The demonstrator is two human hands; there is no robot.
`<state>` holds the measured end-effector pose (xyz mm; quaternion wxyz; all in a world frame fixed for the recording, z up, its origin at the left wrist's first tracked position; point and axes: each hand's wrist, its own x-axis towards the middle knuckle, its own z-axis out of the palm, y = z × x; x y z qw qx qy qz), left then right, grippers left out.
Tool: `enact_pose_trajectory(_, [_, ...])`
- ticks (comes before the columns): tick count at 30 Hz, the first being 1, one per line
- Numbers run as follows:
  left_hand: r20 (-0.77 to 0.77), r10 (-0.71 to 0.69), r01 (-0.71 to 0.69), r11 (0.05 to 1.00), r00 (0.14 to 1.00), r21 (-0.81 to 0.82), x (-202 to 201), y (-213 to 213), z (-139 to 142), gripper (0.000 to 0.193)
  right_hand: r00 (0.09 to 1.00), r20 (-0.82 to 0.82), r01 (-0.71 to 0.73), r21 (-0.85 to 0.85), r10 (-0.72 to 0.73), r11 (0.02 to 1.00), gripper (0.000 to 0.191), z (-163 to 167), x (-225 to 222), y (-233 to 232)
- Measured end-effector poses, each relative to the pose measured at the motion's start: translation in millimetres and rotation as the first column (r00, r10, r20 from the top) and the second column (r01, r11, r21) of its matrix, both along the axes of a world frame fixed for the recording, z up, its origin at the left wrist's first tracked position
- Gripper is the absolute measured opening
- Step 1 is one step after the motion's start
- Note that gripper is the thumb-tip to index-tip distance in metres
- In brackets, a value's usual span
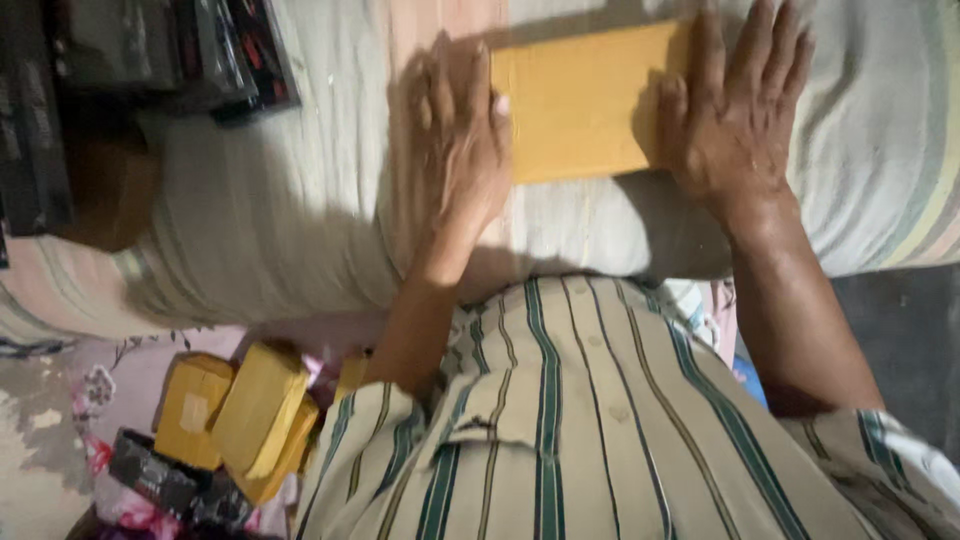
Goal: The person packs smart watch retail boxes into yellow cardboard mailers, folding the flaps closed and pressing them shut. They stack the sealed mailers with others and place packed boxes aside while reaching for new ones.
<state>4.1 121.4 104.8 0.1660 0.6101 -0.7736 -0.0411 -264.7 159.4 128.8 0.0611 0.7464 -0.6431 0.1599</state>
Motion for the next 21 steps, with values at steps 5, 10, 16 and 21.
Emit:
enact_pose_trajectory(5, [0.012, -0.073, 0.074, 0.978, 0.997, -0.193, -56, -28, -14, 0.044, 0.974, -0.040, -0.222, 0.027, 0.223, 0.975, 0.068, -21, 54, -43])
enact_pose_trajectory(10, [-0.126, -0.226, 0.238, 0.967, 0.966, 0.095, -45, -62, -26, 0.028, 0.967, -0.014, -0.254, 0.081, 0.256, 0.964, 0.036, -23, 31, -69])
enact_pose_trajectory(16, [-0.253, -0.188, 0.178, 0.982, 0.949, -0.064, -19, -75, -36, 0.028, 0.988, -0.112, -0.117, -0.055, 0.110, 0.992, 0.026, -9, -9, -64])
enact_pose_trajectory(21, [-0.128, -0.274, 0.276, 0.961, 0.953, 0.004, -61, -85, -35, 0.027, 0.980, 0.028, -0.197, 0.242, 0.196, 0.950, 0.028, -23, 36, -81])
